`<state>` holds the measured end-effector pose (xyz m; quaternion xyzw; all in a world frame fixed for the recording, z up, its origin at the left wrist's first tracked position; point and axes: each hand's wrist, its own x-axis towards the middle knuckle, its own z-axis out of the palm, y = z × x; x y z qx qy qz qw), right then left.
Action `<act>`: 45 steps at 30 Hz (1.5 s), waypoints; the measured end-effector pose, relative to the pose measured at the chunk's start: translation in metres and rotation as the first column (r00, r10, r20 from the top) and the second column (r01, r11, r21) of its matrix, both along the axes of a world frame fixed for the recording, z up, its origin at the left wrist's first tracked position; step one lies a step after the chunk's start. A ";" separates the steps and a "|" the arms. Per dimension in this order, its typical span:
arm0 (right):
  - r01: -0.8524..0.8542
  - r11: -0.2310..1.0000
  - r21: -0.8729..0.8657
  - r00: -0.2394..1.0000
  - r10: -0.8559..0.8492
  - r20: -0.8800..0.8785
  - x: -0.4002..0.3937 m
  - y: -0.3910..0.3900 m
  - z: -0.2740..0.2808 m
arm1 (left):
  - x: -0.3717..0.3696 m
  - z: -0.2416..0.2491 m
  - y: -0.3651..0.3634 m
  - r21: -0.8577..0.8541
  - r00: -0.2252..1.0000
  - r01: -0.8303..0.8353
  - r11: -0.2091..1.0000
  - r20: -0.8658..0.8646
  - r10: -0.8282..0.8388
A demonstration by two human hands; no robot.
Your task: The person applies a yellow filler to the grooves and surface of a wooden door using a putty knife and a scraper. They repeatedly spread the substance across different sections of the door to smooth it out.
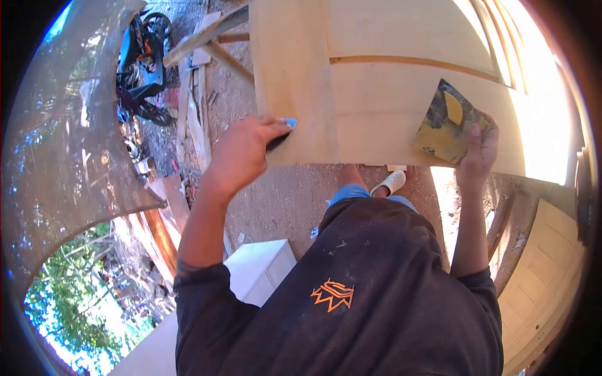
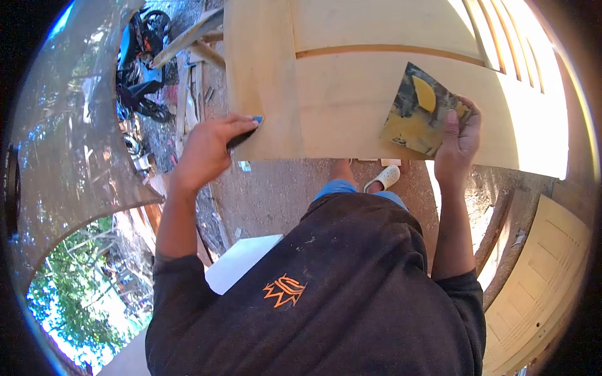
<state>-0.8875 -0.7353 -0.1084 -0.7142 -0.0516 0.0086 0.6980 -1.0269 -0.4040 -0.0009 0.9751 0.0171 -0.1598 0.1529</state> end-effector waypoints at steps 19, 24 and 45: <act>0.012 1.000 0.015 0.999 -0.013 0.037 -0.004 0.001 0.006 | 0.042 -0.006 0.050 0.000 0.987 0.040 0.999 0.155 -0.039; 0.021 0.999 -0.036 0.999 -0.020 0.034 -0.007 0.002 0.008 | -0.001 -0.013 0.023 -0.018 0.997 -0.004 1.000 0.071 0.005; -0.042 0.996 0.074 0.999 0.042 0.005 -0.002 -0.002 0.004 | 0.079 -0.010 0.064 0.033 0.988 0.068 0.997 0.137 -0.072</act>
